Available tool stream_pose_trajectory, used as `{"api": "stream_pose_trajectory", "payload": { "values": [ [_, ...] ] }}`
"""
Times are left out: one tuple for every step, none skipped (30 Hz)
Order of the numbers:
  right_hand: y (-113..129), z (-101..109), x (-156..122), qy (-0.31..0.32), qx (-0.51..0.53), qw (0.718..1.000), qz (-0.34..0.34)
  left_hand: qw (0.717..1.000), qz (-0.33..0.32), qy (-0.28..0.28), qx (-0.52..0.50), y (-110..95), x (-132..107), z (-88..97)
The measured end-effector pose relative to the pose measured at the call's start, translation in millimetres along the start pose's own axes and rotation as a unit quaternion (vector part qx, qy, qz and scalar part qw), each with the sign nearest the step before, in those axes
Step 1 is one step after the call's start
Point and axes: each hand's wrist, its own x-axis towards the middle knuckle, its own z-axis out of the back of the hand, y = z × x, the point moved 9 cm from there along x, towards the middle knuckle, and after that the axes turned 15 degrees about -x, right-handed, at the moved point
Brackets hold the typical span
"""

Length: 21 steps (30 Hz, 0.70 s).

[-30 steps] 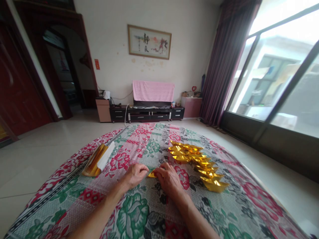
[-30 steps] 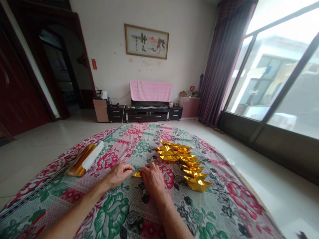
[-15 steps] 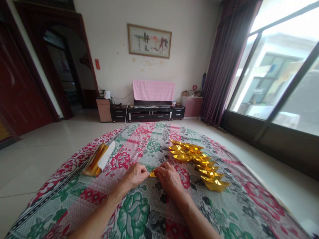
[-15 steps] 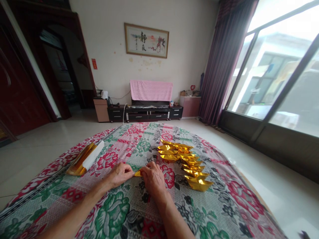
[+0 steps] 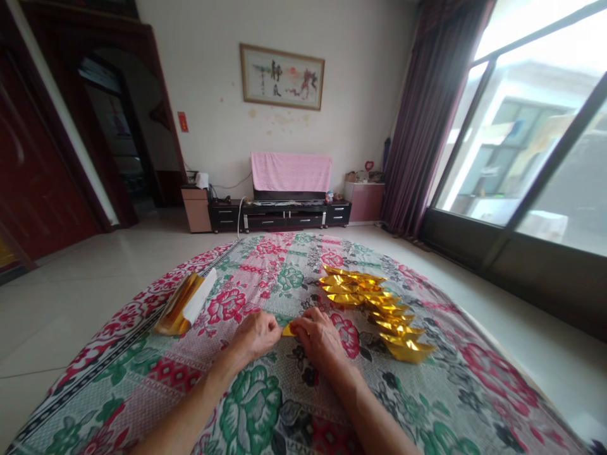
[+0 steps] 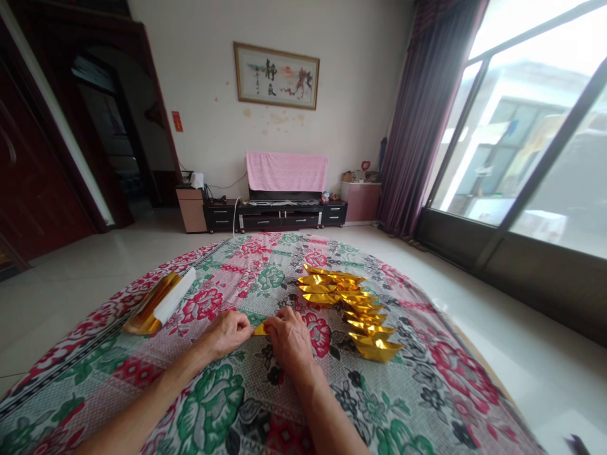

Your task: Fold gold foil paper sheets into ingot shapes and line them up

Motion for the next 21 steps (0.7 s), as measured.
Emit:
{"api": "stream_pose_trajectory", "payload": {
  "values": [
    [0.2,0.2,0.0,0.001,-0.001,1.0,0.001,1.0,0.0,-0.001,0.001,0.6,0.4,-0.4],
    [0.4,0.5,0.0,0.002,-0.003,1.0,0.001,1.0,-0.002,-0.003,0.002,1.2,0.8,-0.7],
    [0.5,0.8,-0.1,0.001,-0.004,1.0,0.0,1.0,-0.003,-0.005,0.003,1.7,1.2,-0.9],
    [0.7,0.9,-0.1,0.002,-0.004,1.0,0.001,1.0,-0.005,-0.007,0.004,2.1,1.6,-1.1],
    [0.8,1.0,-0.2,0.002,-0.004,1.0,0.0,1.0,-0.007,-0.01,0.006,2.5,1.8,-1.1],
    [0.9,1.0,-0.3,0.002,-0.004,1.0,0.0,1.0,-0.01,-0.013,0.007,2.5,1.9,-1.0],
    [0.8,0.9,-0.4,0.002,-0.004,1.0,0.0,1.0,-0.012,-0.015,0.008,2.4,1.8,-0.7],
    [0.7,0.8,-0.5,0.001,-0.003,1.0,0.0,1.0,-0.013,-0.017,0.006,2.4,1.6,-0.3],
    [0.6,0.5,-0.5,0.001,-0.003,1.0,0.0,1.0,-0.013,-0.017,0.003,2.4,1.3,0.1],
    [0.4,0.4,-0.5,0.0,-0.002,1.0,-0.001,1.0,-0.012,-0.017,-0.003,2.5,0.9,0.6],
    [0.1,0.3,-0.4,-0.001,-0.002,1.0,-0.003,1.0,-0.009,-0.017,-0.008,2.8,0.5,1.2],
    [0.0,0.3,-0.4,-0.001,-0.001,1.0,-0.004,1.0,-0.007,-0.017,-0.014,2.8,0.2,1.8],
    [-0.1,0.4,-0.3,-0.001,0.0,1.0,-0.005,1.0,-0.008,-0.016,-0.019,2.5,-0.1,2.2],
    [0.0,0.9,-0.2,-0.002,0.001,1.0,-0.006,1.0,-0.011,-0.015,-0.023,1.9,-0.2,2.7],
    [0.4,1.7,-0.2,-0.003,0.002,1.0,-0.007,0.999,-0.013,-0.012,-0.026,1.3,-0.2,2.8],
    [0.8,2.5,-0.1,-0.004,0.003,1.0,-0.007,0.999,-0.016,-0.009,-0.029,0.9,-0.1,2.7],
    [1.3,3.2,-0.1,-0.004,0.004,1.0,-0.006,0.999,-0.018,-0.006,-0.033,0.8,0.0,2.6],
    [1.7,3.7,-0.1,-0.004,0.004,1.0,-0.006,0.999,-0.019,-0.003,-0.036,1.1,0.2,2.7],
    [1.9,3.7,0.0,-0.002,0.003,1.0,-0.007,0.999,-0.018,-0.001,-0.038,1.8,0.5,2.9],
    [2.1,3.3,0.0,0.001,0.001,1.0,-0.008,0.999,-0.016,0.001,-0.041,2.7,0.7,2.9],
    [1.9,2.8,0.0,0.003,-0.001,1.0,-0.01,0.999,-0.014,0.003,-0.045,3.7,0.9,2.9]
  ]
}}
